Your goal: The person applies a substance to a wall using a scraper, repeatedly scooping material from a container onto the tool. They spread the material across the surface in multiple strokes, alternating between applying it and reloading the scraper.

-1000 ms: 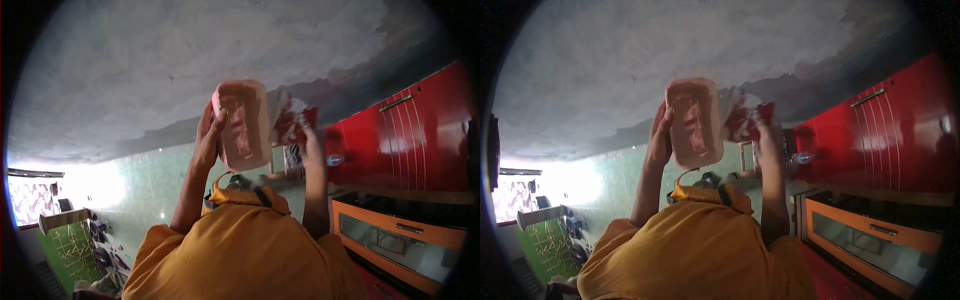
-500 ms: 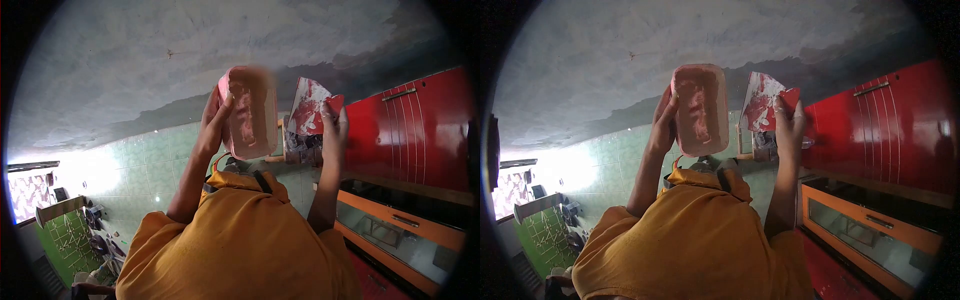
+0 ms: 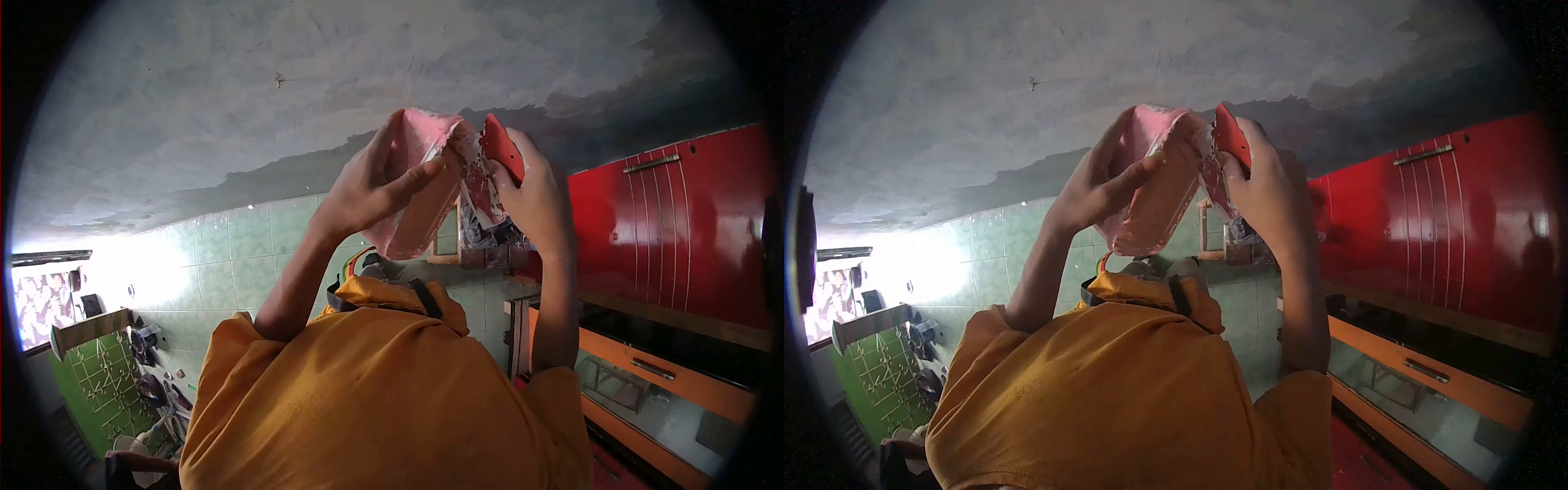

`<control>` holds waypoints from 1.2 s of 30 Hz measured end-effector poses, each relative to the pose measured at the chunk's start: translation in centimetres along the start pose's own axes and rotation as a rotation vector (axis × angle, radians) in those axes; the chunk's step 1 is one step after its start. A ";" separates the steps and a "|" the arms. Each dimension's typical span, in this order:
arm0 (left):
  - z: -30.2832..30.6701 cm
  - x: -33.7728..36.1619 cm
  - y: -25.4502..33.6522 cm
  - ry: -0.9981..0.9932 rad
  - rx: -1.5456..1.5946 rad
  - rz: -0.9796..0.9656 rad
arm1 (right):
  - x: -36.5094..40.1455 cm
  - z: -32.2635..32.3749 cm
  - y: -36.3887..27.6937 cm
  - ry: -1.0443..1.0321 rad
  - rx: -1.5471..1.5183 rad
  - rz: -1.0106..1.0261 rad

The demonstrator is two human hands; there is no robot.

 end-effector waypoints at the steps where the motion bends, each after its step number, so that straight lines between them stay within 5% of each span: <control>1: 0.0 0.0 0.1 -0.010 -0.006 0.021 | 0.1 -0.2 -0.1 -0.002 0.004 -0.003; 21: 0.4 -1.8 -1.7 -0.103 0.038 0.178 | 2.2 -7.6 2.2 -0.334 -0.257 -0.060; 25: 0.9 -1.8 -4.0 -0.040 0.100 0.217 | 3.6 -10.2 4.1 -0.450 -0.541 -0.079; 28: 1.3 -2.0 -6.3 0.009 0.269 0.162 | 4.0 -9.0 3.3 -0.399 -0.522 -0.114; 32: 0.7 -1.5 -4.3 -0.024 0.492 -0.036 | 2.7 -4.4 1.6 0.077 -0.582 -0.075; 33: 0.5 -1.4 -4.6 -0.015 0.508 -0.077 | 2.2 -3.2 0.0 0.203 -0.343 0.066; 36: -0.5 -1.1 -4.5 0.017 0.573 -0.174 | 1.6 -3.6 -2.7 0.256 -0.150 -0.008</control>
Point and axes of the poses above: each hand's wrist, its own x-axis away from the middle knuckle, its own z-axis out of the back of the hand, y = z × x, the point moved 8 cm from there along -x, towards the middle knuckle, and after that the axes turned 6 degrees about -y, right-handed, at the moved point
